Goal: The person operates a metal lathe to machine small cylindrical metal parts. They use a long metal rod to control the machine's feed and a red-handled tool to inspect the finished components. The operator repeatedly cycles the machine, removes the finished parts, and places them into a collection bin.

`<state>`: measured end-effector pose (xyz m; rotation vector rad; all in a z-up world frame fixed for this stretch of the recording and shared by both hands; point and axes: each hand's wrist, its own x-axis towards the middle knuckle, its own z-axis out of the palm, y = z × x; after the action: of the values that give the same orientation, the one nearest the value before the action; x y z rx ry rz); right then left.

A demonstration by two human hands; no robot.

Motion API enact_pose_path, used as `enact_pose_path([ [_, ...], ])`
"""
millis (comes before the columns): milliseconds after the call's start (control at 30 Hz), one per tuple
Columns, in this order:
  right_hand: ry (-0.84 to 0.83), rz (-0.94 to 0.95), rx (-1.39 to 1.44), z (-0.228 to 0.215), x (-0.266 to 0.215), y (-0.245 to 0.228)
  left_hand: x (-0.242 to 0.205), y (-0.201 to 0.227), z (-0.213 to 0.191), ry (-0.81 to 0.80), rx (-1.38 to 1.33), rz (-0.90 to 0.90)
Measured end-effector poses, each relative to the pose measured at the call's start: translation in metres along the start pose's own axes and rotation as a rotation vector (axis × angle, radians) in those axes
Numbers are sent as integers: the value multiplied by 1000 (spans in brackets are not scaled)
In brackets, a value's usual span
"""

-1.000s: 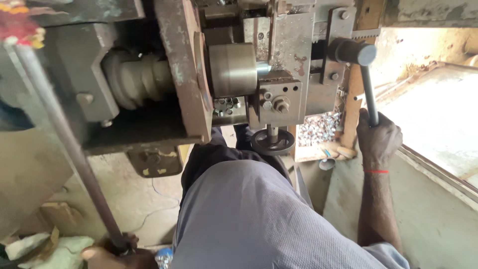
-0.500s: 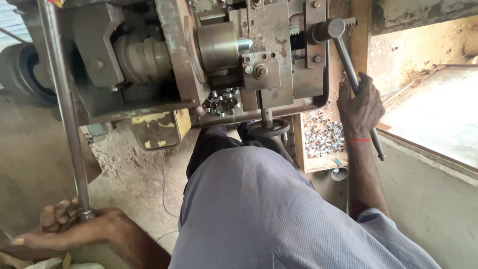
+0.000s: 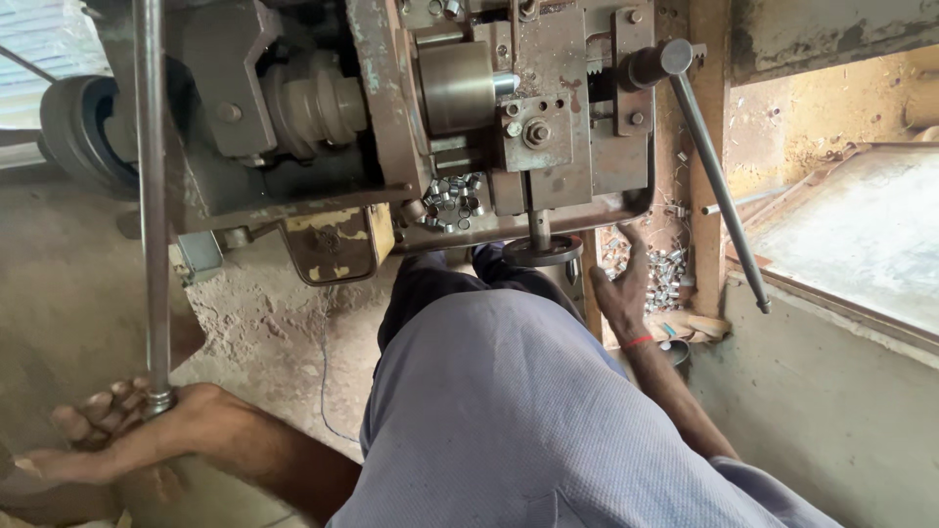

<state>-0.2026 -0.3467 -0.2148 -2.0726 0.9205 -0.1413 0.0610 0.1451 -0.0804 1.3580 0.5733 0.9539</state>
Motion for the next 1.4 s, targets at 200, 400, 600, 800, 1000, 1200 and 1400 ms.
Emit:
enact_pose_path([
  [200, -289, 384, -77, 39, -10, -12, 12, -5, 2, -59, 178, 71],
  [400, -210, 333, -240, 86, 6, 29, 47, -31, -10, -142, -54, 77],
  [600, -401, 133, -474, 135, 13, 12, 34, -35, -13, -265, 970, 888],
  [800, -465, 43, -167, 135, 0, -32, 55, -59, -30, -177, 1163, 756],
  [1000, -649, 534, 213, 91, -1, -39, 63, -55, -28, -199, 932, 713],
  [1200, -568, 639, 99, 32, 23, 18, 96, -63, -30, -186, 381, 316],
  [1400, -629, 161, -11, 120, 21, 9, 90, -46, -5, 65, 88, 48],
])
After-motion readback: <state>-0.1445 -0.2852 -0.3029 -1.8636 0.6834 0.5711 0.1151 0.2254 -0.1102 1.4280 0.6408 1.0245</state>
